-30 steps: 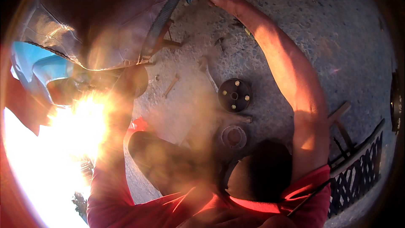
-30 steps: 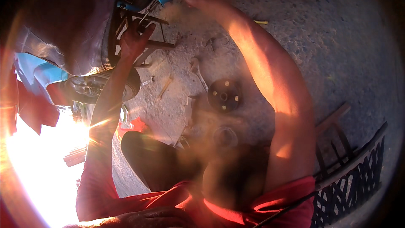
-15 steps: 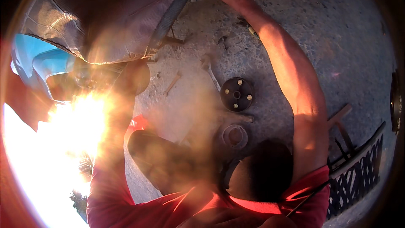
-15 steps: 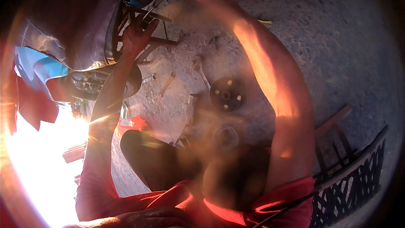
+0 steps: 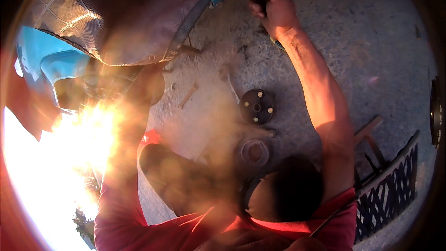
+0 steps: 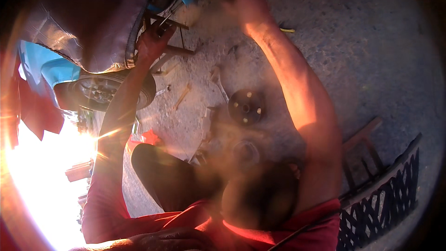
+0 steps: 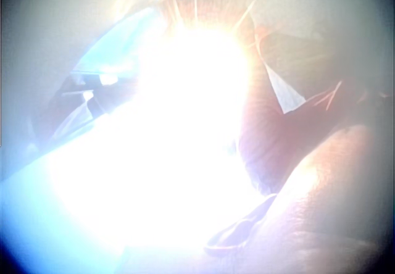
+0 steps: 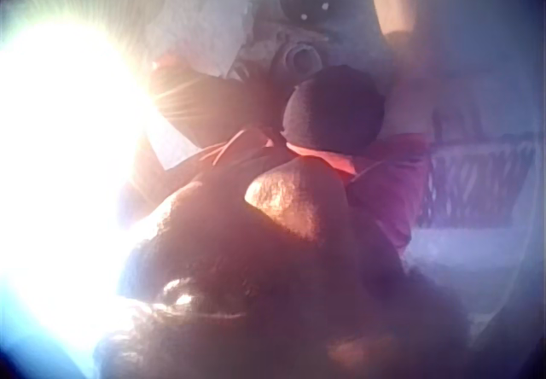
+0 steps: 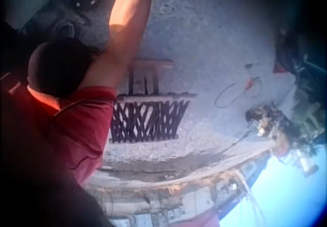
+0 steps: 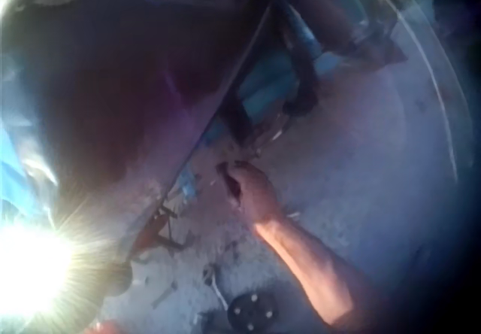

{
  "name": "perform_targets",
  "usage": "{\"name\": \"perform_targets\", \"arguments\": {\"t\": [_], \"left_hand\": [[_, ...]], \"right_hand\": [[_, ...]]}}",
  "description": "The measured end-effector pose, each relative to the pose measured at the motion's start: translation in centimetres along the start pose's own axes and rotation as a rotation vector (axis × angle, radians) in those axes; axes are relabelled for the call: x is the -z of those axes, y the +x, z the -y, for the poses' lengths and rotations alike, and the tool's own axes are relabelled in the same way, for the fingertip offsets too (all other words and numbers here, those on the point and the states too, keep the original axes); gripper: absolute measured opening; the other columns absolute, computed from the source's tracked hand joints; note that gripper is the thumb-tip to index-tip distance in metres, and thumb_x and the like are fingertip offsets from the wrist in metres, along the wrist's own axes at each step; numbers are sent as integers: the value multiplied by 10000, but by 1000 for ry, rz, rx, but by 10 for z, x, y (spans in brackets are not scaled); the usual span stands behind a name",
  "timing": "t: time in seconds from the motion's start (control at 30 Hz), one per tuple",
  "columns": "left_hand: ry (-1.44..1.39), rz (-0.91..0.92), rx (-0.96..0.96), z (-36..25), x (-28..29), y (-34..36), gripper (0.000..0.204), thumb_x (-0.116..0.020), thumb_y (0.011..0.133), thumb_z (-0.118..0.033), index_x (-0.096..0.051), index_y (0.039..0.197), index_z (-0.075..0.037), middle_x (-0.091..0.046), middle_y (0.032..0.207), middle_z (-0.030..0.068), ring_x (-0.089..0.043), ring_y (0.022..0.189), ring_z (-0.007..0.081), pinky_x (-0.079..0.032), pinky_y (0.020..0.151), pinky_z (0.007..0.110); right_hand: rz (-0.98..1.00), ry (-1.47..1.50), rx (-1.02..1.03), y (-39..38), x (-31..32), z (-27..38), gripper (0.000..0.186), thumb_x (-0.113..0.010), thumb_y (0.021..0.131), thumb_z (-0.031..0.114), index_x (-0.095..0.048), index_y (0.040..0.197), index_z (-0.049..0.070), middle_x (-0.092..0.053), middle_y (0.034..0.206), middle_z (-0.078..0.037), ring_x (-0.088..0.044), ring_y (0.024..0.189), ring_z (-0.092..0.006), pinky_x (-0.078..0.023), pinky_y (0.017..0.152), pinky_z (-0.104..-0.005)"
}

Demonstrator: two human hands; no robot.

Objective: The person removes the wheel from a three-wheeled vehicle and uses a hammer, wrenches, and pliers to disassemble the brake components on the axle. They handle the wheel, brake shoe, and various bolts while working on the ground.

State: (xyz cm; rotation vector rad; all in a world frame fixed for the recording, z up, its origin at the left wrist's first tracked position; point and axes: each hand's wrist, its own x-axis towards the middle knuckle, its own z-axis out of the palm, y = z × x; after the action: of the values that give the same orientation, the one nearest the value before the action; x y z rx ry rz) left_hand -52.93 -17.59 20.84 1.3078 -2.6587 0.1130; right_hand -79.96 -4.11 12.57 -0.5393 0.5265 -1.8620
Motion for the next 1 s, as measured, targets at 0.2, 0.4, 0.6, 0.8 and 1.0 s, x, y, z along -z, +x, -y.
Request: {"name": "perform_targets", "arguments": {"t": [0.2,0.4,0.6,0.8,1.0], "left_hand": [[431,-95,-627,57,-14,7,407,-668,919,-397,-664,1258,-171,-719,1008,115,-708,896,313,-580,767,443],[412,19,-357,50,-20,17,352,-651,896,-146,-656,1244,-198,-673,984,153,-690,846,345,-585,659,445],[286,-54,-480,49,-6,5,434,-487,1016,-443,-666,1179,-82,-691,955,166,-696,789,320,-565,707,461],[-79,95,7,10,5,12,721,-366,1015,-649,-689,1074,-7,-710,858,175,-699,790,347,-531,761,448],[-105,2,-7,-4,3,2,659,-392,1030,-590,-695,1055,-5,-702,821,195,-689,875,356,-495,835,443]], "right_hand": [[-97,-463,414,17,-7,-33,255,-584,1009,316,-581,917,78,-506,697,9,-431,590,-86,-345,517,-262],[-209,-525,584,34,3,-41,263,-603,1007,333,-613,978,72,-562,772,16,-496,652,-73,-419,572,-256],[-203,-508,500,24,-2,-41,264,-603,1002,334,-638,986,73,-571,779,17,-515,662,-72,-429,577,-255],[-202,-546,346,4,6,-26,299,-590,1007,363,-638,978,69,-519,673,17,-453,581,-72,-377,538,-247],[-200,-385,154,-24,27,-41,286,-596,1015,334,-690,1009,64,-514,695,36,-408,578,-56,-350,531,-250]]}}
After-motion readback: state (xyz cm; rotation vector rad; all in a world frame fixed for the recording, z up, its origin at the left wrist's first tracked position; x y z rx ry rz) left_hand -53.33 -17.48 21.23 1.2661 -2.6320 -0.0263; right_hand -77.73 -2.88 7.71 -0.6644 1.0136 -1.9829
